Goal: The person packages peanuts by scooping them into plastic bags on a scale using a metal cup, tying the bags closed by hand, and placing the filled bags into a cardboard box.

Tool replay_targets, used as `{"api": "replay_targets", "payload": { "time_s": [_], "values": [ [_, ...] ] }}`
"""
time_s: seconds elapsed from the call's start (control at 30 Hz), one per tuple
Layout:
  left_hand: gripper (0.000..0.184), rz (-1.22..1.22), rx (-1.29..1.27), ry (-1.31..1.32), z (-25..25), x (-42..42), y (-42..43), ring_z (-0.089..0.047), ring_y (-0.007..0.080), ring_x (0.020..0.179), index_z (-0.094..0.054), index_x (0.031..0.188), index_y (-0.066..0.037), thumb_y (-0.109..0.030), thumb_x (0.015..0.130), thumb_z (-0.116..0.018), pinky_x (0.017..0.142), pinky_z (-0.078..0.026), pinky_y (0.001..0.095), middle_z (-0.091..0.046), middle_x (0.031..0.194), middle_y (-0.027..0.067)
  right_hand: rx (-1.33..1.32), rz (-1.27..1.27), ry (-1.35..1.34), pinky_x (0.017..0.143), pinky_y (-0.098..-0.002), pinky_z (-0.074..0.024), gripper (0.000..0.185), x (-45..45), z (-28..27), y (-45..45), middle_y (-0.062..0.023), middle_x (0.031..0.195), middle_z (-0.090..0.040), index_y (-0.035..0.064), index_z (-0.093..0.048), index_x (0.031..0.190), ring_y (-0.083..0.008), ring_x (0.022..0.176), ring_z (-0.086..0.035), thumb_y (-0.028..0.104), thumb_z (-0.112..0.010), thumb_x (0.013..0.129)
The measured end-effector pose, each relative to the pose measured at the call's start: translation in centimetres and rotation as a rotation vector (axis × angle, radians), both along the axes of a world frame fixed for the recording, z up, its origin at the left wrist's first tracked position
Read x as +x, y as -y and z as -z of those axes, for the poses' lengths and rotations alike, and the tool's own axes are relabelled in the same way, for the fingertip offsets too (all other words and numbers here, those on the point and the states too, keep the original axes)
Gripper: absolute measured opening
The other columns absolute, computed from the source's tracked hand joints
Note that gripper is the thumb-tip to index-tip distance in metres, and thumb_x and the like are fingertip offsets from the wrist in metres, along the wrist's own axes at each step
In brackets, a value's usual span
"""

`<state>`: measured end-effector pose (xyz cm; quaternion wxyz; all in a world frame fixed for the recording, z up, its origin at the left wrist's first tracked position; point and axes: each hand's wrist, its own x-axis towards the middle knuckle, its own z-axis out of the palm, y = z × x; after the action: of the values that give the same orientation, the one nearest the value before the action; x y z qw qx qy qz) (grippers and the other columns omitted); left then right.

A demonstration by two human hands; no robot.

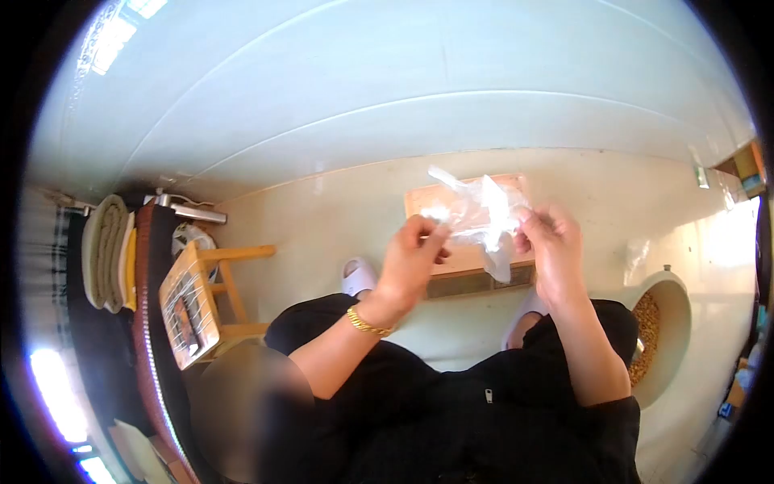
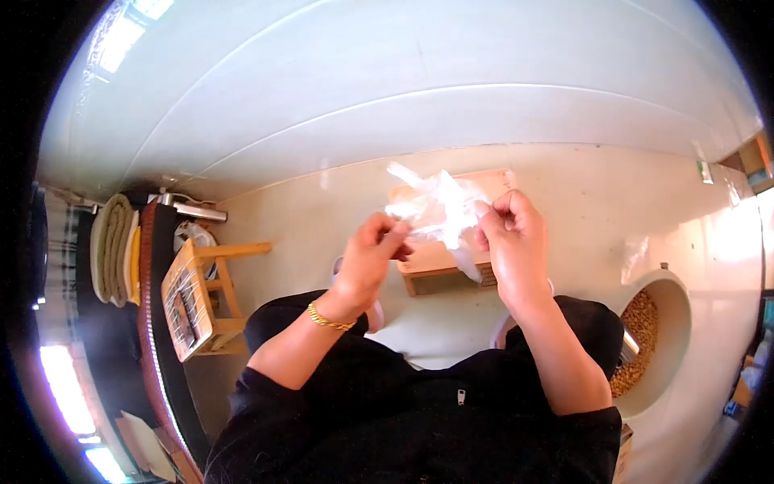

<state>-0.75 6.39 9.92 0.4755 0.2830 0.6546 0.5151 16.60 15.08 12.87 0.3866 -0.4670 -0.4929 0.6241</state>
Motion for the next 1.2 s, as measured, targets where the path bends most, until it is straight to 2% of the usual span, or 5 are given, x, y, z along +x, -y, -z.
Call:
{"api": "replay_targets", "payload": {
  "time_s": [0.43, 0.6, 0.7, 0.9, 1.2],
  "values": [
    [0.021, 0.006, -0.333, 0.307, 1.9, -1.8, 2.2, -0.058, 0.0181, 0.076, -0.053, 0.103, -0.002, -0.017, 0.089, -0.056, 0.068, -0.049, 0.0307, -0.059, 0.096, 0.0098, 0.053, 0.316, -0.541, 0.068, -0.0302, -0.0481, 0.011, 3.4, -2.2, -2.8, -0.0074, 0.085, -0.061, 0.0059, -0.052, 0.089, -0.0177, 0.076, -0.06, 0.015, -0.054, 0.093],
    [0.055, 0.025, 0.255, -0.597, 0.2, -0.9, 1.4, -0.052, 0.0236, 0.102, -0.039, 0.131, -0.004, -0.019, 0.084, -0.063, 0.089, -0.043, 0.035, -0.05, 0.121, 0.014, 0.054, 0.1, -0.112, 0.064, -0.0263, -0.0449, 0.008, 1.8, -1.7, -1.9, -0.0008, 0.079, -0.056, 0.0047, -0.053, 0.089, -0.0098, 0.071, -0.054, 0.012, -0.056, 0.091],
    [0.059, 0.313, 0.208, -0.488, -2.1, -0.1, 1.3, -0.053, 0.0238, 0.1, -0.038, 0.131, -0.003, -0.02, 0.082, -0.067, 0.086, -0.044, 0.0352, -0.05, 0.123, 0.0149, 0.039, -0.073, -0.002, 0.065, -0.0239, -0.0421, 0.008, 0.5, -0.5, -0.6, 0.0018, 0.079, -0.055, 0.0026, -0.055, 0.09, -0.0063, 0.072, -0.05, 0.01, -0.058, 0.089],
    [0.051, 0.412, 0.112, -0.536, -1.1, 2.4, 0.8, -0.056, 0.0248, 0.093, -0.047, 0.125, -0.001, -0.018, 0.081, -0.067, 0.08, -0.047, 0.0369, -0.053, 0.117, 0.0169, 0.008, -0.401, -0.116, 0.068, -0.0224, -0.0423, 0.006, -0.3, -2.0, 1.0, -0.0005, 0.081, -0.056, 0.002, -0.055, 0.089, -0.0062, 0.075, -0.051, 0.008, -0.057, 0.09],
    [0.023, 0.168, 0.063, -0.138, 0.1, 1.0, -0.1, -0.055, 0.0097, 0.075, -0.056, 0.109, 0.003, -0.002, 0.09, -0.045, 0.068, -0.047, 0.0242, -0.06, 0.086, 0.0042, 0.214, -0.23, 0.141, 0.068, -0.0257, -0.0447, 0.017, 0.4, -1.3, 0.3, -0.0027, 0.08, -0.056, 0.002, -0.055, 0.094, -0.0109, 0.073, -0.053, 0.012, -0.065, 0.084]
  ]
}}
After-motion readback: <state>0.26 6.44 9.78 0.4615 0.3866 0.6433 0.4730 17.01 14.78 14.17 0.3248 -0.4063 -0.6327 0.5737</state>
